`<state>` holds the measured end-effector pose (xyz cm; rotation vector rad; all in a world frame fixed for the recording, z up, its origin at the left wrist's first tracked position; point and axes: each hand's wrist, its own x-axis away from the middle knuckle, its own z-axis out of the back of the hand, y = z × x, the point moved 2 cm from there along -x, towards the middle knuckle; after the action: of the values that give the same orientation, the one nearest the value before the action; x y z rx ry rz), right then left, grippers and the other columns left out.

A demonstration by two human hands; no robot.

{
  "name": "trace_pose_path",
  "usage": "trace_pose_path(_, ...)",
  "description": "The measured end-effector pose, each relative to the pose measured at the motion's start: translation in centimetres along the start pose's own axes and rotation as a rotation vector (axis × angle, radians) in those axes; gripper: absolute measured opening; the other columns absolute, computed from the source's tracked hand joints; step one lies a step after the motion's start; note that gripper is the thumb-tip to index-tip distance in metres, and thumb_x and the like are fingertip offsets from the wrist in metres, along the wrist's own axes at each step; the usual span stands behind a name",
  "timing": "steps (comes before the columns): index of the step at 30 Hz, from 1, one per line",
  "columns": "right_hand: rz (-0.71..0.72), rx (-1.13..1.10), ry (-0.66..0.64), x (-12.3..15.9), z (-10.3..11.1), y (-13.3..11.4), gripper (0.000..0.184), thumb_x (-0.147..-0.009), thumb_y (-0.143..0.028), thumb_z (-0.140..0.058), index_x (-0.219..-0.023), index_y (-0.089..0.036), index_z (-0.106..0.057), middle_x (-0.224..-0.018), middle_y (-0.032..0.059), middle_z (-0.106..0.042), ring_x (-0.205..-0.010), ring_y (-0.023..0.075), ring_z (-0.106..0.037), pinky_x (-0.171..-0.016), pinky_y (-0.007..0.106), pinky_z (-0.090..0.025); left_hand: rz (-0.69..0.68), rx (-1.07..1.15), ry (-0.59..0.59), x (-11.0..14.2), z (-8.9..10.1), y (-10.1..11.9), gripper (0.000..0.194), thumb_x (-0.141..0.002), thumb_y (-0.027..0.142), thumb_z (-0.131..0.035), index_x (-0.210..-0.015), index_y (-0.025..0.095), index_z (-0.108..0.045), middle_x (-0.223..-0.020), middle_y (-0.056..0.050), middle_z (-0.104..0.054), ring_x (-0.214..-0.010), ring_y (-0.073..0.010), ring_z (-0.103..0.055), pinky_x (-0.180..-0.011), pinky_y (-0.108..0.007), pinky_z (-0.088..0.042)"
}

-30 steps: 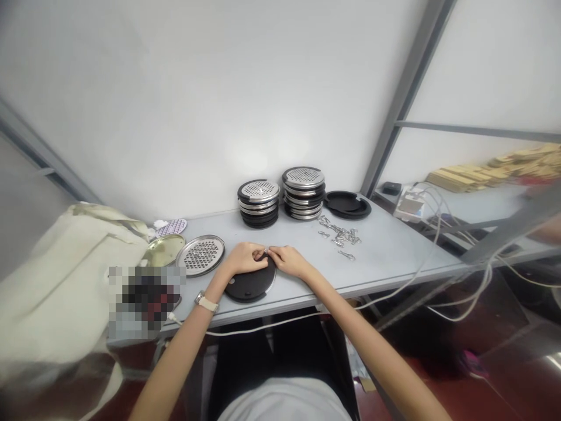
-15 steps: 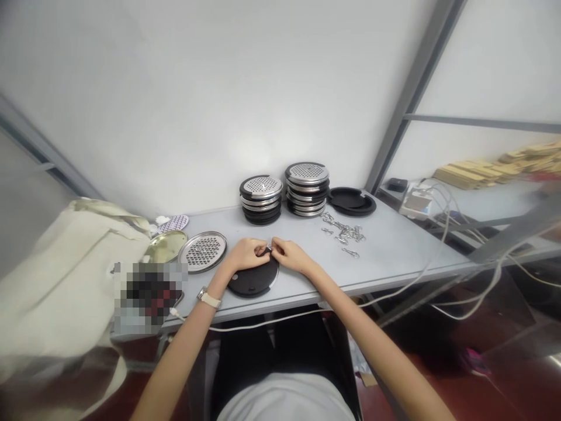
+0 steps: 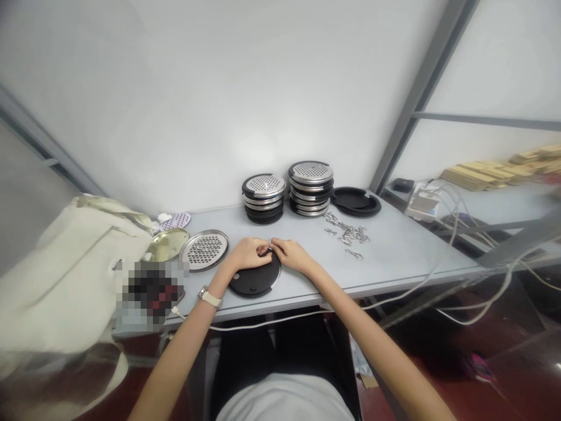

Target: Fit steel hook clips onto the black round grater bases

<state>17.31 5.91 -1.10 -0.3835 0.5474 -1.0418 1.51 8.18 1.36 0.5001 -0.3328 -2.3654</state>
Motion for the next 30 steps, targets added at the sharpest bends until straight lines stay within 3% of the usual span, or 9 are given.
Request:
trace_pose_path(17,-0.023,-0.005,-0.067,0.02,0.51,-0.27,0.03,-0.093,-0.024,-0.034,-0.095,-0.019,-0.063,-0.086,0.0048,-0.068,-0.073,0.0152,-0.061,-0.07,0.024,-0.039,0.043,-0.03,-0.028,-0.43,-0.09,0.21,0.022,-0.07,0.032,-0.055,-0.055,0.018,-0.047,-0.05,0.003,-0.047,-0.049,-0.0103,-0.039,-0.051,-0.025,-0.025)
trace_pose_path(26,0.007,0.015,-0.113,-0.23,0.57,0.19,0.031,-0.093,-0.024,-0.034,-0.099,-0.02,-0.064,-0.085,0.0045,-0.069,-0.074,0.0164,-0.061,-0.071,0.025,-0.04,0.057,-0.04,-0.03,-0.4,-0.08,0.31,0.022,-0.07,0.032,-0.055,-0.054,0.018,-0.048,-0.049,0.003,-0.047,-0.048,-0.0108,-0.039,-0.051,-0.026,-0.025)
trace_pose_path(30,0.04,-0.008,-0.141,-0.42,0.64,0.4,0.033,-0.093,-0.024,-0.035,-0.106,-0.021,-0.064,-0.095,0.0047,-0.07,-0.078,0.0168,-0.062,-0.075,0.025,-0.041,0.058,-0.036,-0.039,-0.47,-0.05,0.31,0.021,-0.069,0.032,-0.055,-0.055,0.019,-0.048,-0.05,0.003,-0.048,-0.049,-0.0112,-0.04,-0.052,-0.025,-0.026)
